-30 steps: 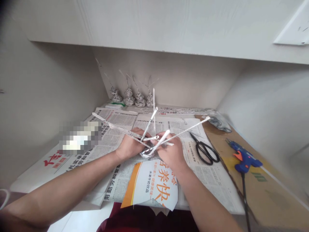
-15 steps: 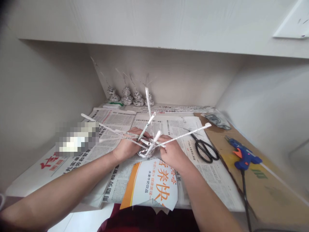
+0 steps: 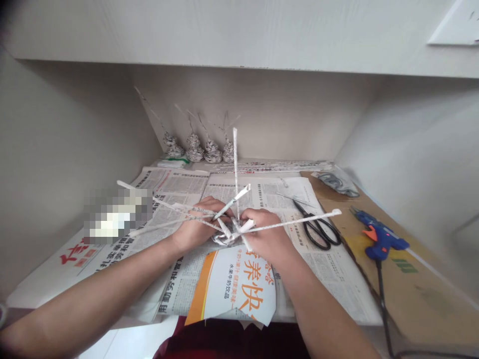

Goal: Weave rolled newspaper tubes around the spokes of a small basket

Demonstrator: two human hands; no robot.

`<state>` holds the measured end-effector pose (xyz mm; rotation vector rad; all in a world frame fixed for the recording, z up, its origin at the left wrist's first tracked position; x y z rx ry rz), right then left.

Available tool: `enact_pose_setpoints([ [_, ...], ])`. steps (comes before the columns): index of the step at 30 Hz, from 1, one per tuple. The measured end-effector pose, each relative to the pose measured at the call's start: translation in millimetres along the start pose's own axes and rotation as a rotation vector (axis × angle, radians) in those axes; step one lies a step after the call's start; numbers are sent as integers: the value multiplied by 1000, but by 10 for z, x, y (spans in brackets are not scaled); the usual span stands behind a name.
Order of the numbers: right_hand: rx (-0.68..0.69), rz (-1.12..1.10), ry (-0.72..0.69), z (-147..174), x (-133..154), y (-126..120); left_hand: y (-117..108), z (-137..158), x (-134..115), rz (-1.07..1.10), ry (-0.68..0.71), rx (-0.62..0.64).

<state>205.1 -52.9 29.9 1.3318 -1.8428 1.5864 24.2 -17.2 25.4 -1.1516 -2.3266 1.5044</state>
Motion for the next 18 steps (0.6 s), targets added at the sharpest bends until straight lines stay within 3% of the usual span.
enact_pose_setpoints([
  [7,-34,-190,71,-7,-8,-1,-11,30,-7,23,45,-61],
  [13,-165,-185,175,-10,-123,113,-5,46,-1,-62,193,-4],
  [18,-184,-187,120,-10,-109,155,-6,62,-13,-51,162,-44],
])
Point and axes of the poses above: each hand's wrist, its own z-axis away from the middle knuckle, its own y-axis out of the palm, x = y × z, the point moved 2 cm from there along -z, towards the middle knuckle, and after that the axes turned 15 degrees about -z, right-handed, at the moved point
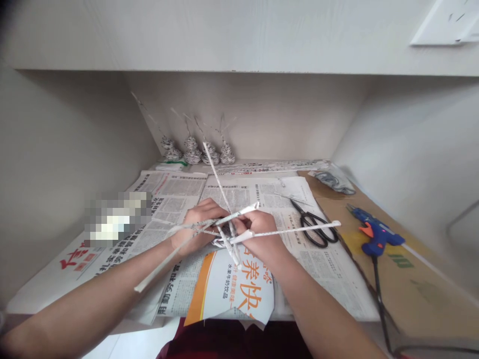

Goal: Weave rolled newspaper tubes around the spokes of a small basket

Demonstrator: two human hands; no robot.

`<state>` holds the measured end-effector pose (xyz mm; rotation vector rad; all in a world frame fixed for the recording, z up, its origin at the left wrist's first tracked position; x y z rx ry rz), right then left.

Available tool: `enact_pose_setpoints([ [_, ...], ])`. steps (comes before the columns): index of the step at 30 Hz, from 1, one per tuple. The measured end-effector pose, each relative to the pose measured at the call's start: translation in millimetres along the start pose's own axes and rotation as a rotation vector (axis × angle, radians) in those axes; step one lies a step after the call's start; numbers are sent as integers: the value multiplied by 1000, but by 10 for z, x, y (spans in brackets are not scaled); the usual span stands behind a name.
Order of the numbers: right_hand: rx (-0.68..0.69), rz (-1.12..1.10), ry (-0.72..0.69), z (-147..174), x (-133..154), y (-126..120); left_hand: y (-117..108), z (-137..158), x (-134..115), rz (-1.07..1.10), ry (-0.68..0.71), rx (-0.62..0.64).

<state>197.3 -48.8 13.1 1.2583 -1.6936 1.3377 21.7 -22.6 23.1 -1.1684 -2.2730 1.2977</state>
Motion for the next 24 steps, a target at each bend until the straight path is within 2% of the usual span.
enact_pose_setpoints([
  [4,4,83,-150,14,44,16,12,2,-7,3,-88,-23],
  [8,155,152,-250,38,152,4,33,1,-3,4,-87,-38],
  [12,277,154,-270,77,248,-12,36,7,-3,13,-104,-54],
  [19,203,105,-280,101,126,35,-34,-28,-7,20,-94,10],
  [24,133,56,-341,82,52,33,-110,-45,37,-4,-235,-31],
])
Point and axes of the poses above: each hand's wrist, its own z-axis away from the middle knuckle, its own y-axis out of the palm, x = y × z, the point moved 2 cm from there along -z, towards the middle knuckle, and after that the axes turned 15 degrees about -z, right-handed, at the moved point
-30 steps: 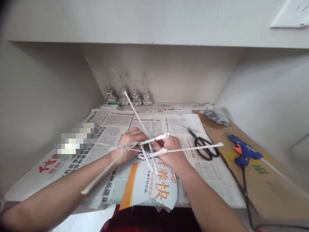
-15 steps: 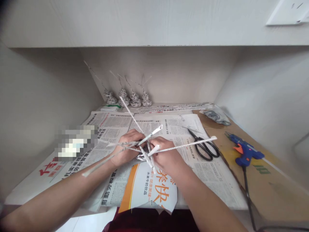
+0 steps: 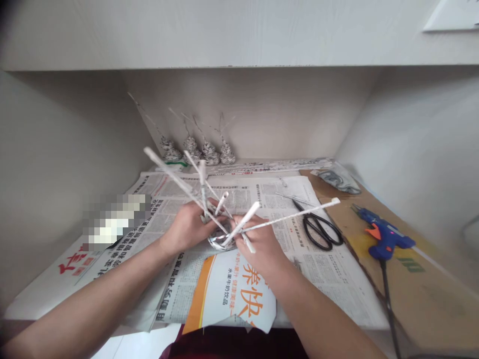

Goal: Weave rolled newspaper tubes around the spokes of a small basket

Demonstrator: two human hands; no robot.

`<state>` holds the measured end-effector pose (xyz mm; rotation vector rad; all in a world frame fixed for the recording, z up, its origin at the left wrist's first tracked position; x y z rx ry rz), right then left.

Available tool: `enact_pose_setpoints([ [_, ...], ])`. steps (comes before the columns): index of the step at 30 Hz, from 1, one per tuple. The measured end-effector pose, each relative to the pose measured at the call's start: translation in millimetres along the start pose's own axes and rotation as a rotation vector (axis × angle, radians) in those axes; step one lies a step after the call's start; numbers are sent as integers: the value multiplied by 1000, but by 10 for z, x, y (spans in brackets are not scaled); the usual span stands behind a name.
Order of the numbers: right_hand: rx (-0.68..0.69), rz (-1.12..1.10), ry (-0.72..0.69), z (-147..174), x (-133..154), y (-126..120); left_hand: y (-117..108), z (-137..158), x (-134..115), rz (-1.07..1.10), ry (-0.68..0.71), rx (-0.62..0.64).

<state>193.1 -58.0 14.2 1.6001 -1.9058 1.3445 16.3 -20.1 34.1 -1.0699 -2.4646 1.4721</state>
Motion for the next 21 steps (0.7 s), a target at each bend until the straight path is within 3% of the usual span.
enact_pose_setpoints([
  [3,-51,45,6,-21,35,-32,-37,-5,12,56,23,-38],
  [7,-137,136,-15,-47,91,-115,-131,-44,39,290,226,-33],
  [12,-226,339,-262,-50,128,-171,-231,-92,109,480,175,9],
  [16,-241,407,-401,-39,183,-167,-244,-98,76,445,137,-78],
  [21,-231,401,-408,-33,255,-177,-271,-89,26,318,272,-117],
])
Point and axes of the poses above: each hand's wrist, its own z-axis away from the middle knuckle, its own y-axis out of the palm, x = y × z, the point moved 2 cm from there along -z, towards the middle knuckle, and after that the axes turned 15 degrees about -z, right-handed, at the moved point
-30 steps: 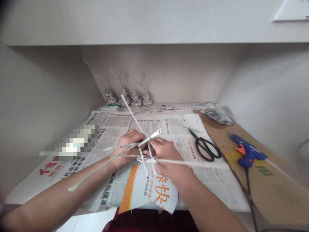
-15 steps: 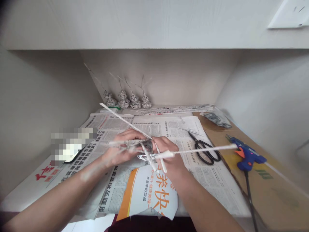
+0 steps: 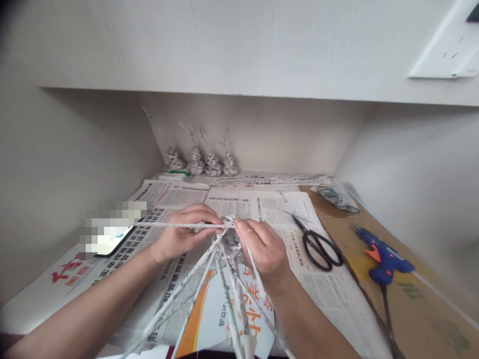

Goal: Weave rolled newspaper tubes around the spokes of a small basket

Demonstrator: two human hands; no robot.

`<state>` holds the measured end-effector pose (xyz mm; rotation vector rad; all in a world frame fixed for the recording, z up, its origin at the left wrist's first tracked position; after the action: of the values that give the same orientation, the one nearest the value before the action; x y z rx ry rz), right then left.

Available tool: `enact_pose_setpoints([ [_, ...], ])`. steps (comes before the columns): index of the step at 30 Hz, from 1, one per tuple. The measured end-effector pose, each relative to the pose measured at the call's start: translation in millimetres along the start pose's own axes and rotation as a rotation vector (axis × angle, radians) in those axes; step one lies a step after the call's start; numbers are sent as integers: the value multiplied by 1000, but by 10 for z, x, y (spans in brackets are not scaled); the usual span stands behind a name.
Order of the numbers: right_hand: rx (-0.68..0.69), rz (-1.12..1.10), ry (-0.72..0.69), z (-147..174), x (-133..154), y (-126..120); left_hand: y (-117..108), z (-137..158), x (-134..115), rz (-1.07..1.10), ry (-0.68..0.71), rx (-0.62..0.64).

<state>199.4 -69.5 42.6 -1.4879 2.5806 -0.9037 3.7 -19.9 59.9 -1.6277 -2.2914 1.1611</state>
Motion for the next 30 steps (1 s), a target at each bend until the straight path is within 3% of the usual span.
enact_pose_setpoints([
  [6,-21,-36,63,14,-36,29,-60,11,-41,-87,90,-11],
  [16,-86,24,69,38,-120,65,-101,-13,-116,-11,83,201],
  [25,-51,-35,157,59,-86,116,105,86,-27,-207,19,45],
  [30,113,-118,268,17,-37,116,185,114,30,-289,-118,-16],
])
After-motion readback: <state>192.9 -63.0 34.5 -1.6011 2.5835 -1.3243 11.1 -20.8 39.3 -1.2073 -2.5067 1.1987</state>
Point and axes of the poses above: each hand's wrist, its own z-axis away from the middle knuckle, its own y-axis out of the palm, x = y × z, the point moved 2 cm from there along -z, towards the middle knuckle, and after that the axes turned 15 degrees about -z, right-handed, at the moved point
